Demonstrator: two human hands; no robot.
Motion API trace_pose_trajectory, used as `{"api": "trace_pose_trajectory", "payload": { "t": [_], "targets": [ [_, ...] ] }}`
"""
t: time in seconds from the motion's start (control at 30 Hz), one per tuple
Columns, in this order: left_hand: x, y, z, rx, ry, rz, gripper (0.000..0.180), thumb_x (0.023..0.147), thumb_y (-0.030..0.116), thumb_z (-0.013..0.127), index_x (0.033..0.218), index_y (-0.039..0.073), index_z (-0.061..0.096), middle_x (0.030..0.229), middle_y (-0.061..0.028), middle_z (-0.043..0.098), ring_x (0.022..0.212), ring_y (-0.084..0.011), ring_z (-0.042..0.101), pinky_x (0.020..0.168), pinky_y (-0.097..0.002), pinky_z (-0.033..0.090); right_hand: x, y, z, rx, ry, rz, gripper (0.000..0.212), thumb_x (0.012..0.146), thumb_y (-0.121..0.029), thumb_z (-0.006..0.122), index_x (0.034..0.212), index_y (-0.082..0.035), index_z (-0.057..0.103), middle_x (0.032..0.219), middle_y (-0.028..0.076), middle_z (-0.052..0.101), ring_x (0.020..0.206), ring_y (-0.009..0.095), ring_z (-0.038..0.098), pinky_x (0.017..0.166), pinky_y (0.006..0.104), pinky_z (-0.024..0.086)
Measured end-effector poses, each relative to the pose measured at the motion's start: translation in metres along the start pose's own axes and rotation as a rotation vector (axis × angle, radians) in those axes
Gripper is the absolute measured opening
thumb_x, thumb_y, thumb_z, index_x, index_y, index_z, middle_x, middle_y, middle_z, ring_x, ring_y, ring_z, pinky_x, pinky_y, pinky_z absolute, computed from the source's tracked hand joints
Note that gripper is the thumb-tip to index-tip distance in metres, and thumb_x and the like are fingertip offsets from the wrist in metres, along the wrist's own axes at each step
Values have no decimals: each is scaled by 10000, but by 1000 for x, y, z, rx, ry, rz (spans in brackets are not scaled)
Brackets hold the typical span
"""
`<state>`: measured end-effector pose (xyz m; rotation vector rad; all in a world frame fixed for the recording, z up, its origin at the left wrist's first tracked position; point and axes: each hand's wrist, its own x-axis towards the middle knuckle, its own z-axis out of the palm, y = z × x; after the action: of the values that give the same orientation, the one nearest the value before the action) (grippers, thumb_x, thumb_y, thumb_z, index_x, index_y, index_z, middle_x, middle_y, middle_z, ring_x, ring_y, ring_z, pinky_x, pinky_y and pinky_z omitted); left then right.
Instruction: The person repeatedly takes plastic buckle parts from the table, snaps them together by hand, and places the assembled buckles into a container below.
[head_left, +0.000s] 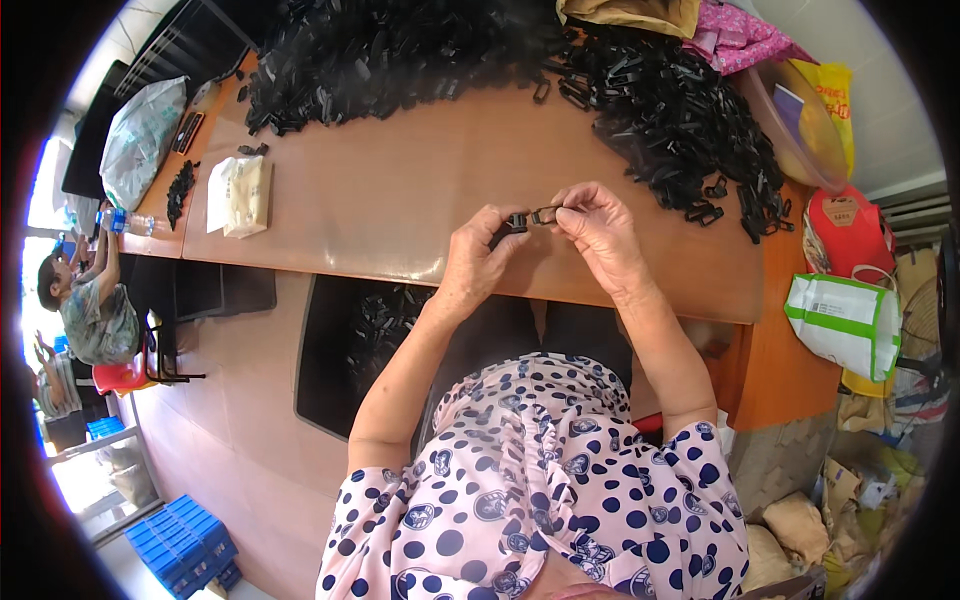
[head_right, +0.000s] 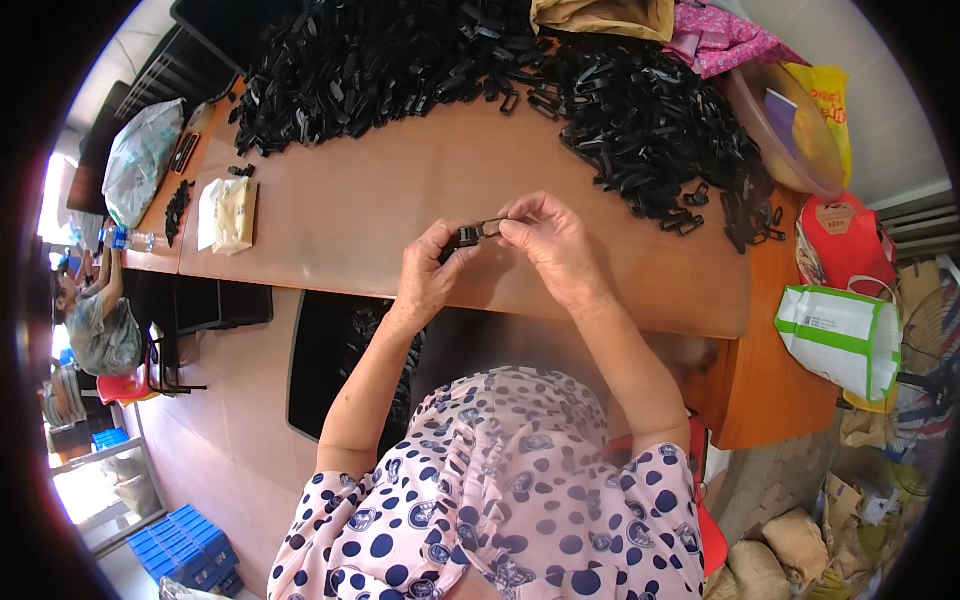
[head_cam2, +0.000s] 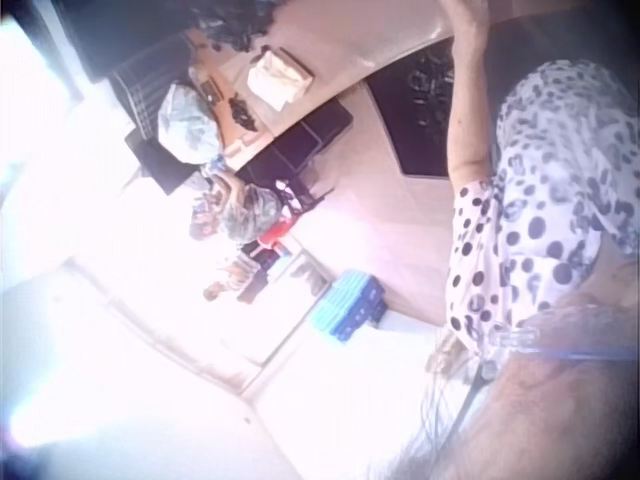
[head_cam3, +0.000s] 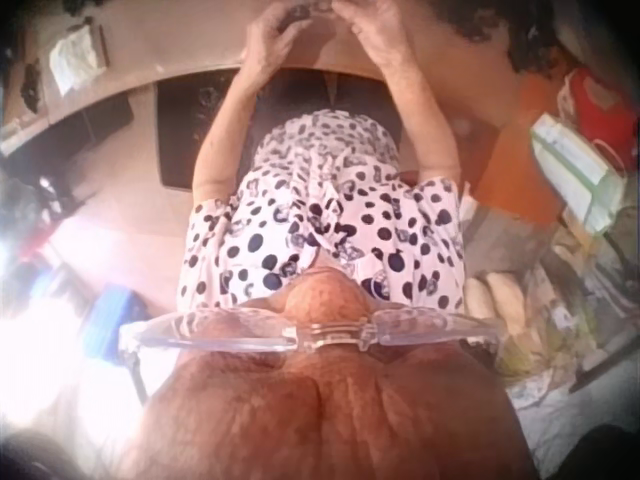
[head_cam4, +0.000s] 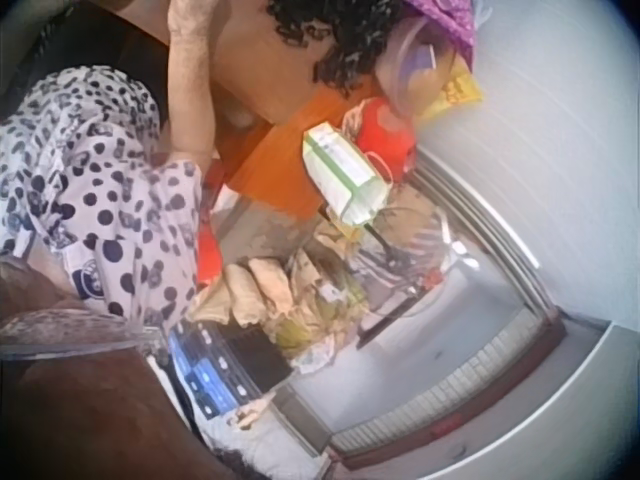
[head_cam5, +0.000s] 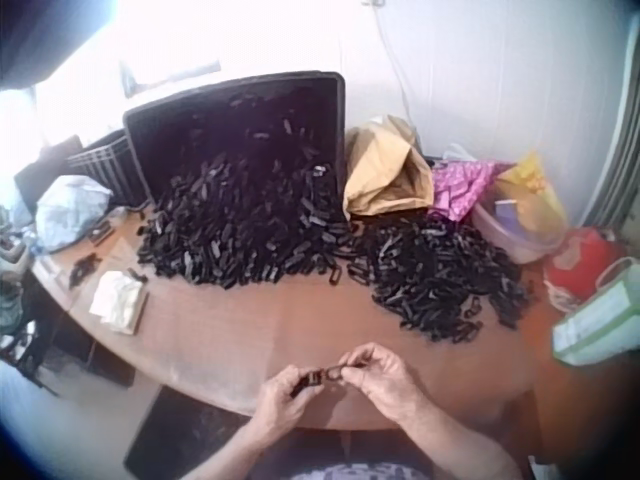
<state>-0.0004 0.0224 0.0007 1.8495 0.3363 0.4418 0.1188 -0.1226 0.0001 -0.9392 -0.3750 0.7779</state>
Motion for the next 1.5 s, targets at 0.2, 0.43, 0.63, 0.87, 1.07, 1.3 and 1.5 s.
{"api": "trace_pose_trajectory", "payload": {
  "t": [0.2, 0.43, 0.63, 0.87, 1.07, 1.3, 1.5],
  "targets": [
    [-10, 11, 0, 83, -10, 155, 207, 819, 35, 673, 1024, 26, 641, 875, -84, 633, 787, -193, 601, 717, -291, 477, -16, 0, 7, 24, -23, 56, 141, 844, 39, 636, 936, -49, 575, 964, 44, 599, 826, 109, 605, 755, 221, 529],
    [-20, 21, -2, 210, -44, 189, 215, 808, 26, 674, 1021, 23, 642, 857, -112, 616, 765, -244, 602, 674, -318, 486, -24, 0, 5, -72, -9, 55, 127, 839, -9, 663, 920, -61, 580, 919, 18, 602, 855, 87, 572, 756, 229, 499],
    [-25, 24, -4, 225, -76, 236, 260, 801, 14, 670, 1057, 27, 624, 868, -123, 601, 739, -279, 594, 653, -335, 487, -21, -20, 7, -275, -166, 318, 137, 841, -95, 688, 910, -50, 578, 830, 5, 583, 760, 84, 569, 681, 224, 502],
    [-29, 17, -11, 417, -175, 326, 233, 770, 22, 676, 992, 25, 608, 855, -123, 587, 767, -322, 595, 651, -383, 495, -16, -33, 7, -549, -228, 485, 161, 847, -120, 690, 879, -26, 563, 796, 15, 581, 728, 86, 567, 618, 226, 495],
    [-30, 30, -11, 519, -288, 358, 263, 745, 19, 676, 998, 40, 606, 846, -124, 582, 788, -322, 596, 641, -396, 497, -17, -29, -3, -481, -308, 593, 176, 851, -141, 692, 855, -28, 556, 809, 43, 601, 736, 113, 604, 621, 232, 497],
    [-16, 30, 1, 157, -318, 109, 233, 794, 106, 708, 991, -7, 657, 981, -129, 614, 767, -235, 613, 667, -303, 492, -18, -13, -20, 2, -367, 707, 344, 863, -271, 687, 1075, -63, 513, 963, 77, 635, 823, 160, 652, 594, 237, 491],
    [4, 11, 7, -221, -329, 99, 270, 793, 164, 734, 1039, 60, 696, 1308, -155, 477, 968, -240, 604, 829, -356, 496, -13, -17, -23, 6, -556, 626, 568, 927, -371, 561, 1350, -48, 362, 1024, 132, 593, 873, 225, 655, 586, 265, 528]
  ]
}}
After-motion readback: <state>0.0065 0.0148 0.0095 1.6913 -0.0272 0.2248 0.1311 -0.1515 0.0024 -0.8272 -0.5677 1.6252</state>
